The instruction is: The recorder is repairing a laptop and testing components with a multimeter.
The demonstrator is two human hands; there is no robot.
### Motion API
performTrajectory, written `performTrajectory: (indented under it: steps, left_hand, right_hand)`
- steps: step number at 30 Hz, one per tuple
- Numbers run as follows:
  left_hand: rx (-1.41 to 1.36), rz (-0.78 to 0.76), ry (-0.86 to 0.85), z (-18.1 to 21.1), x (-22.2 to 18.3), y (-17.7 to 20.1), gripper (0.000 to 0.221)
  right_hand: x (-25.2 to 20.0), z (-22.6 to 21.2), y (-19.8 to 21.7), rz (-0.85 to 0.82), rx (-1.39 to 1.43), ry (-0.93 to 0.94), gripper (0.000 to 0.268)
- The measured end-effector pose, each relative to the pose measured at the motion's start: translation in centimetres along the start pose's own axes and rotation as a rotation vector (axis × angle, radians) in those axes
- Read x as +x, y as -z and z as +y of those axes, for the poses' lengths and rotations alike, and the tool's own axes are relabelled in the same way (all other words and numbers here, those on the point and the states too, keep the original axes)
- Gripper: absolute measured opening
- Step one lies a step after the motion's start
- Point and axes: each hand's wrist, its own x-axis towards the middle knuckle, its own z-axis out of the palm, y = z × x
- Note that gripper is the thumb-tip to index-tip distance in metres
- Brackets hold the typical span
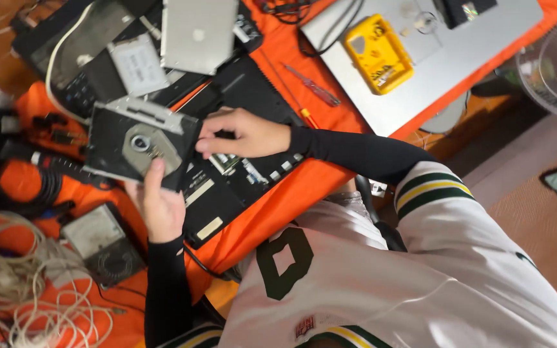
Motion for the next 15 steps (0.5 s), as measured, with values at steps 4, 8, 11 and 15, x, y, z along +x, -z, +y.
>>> performTrajectory:
  steps: [4,8,11,15]
  left_hand:
    - [-0.107,-0.023,0.089,0.5,-0.2,-0.7,0.042]
    - [-0.079,-0.019,0.056,-0.2,0.0,0.2,0.042]
    - [-0.086,-0.018,-0.01,-0.7,0.5,0.3,0.039]
    - [-0.075,0.101,-0.067,-2.7,1.6,2.7,0.035]
  right_hand:
    - [-0.2,0.0,0.1,-0.006,-0.067,0.06,0.023]
    - [-0.3,0.4,0.1,-0.008,-0.068,0.066,0.023]
    - [-0.3,0.6,0.0,0.013,-0.145,0.109,0.021]
    - [0.3,0.0,-0.4,-0.022,-0.05,0.09,0.021]
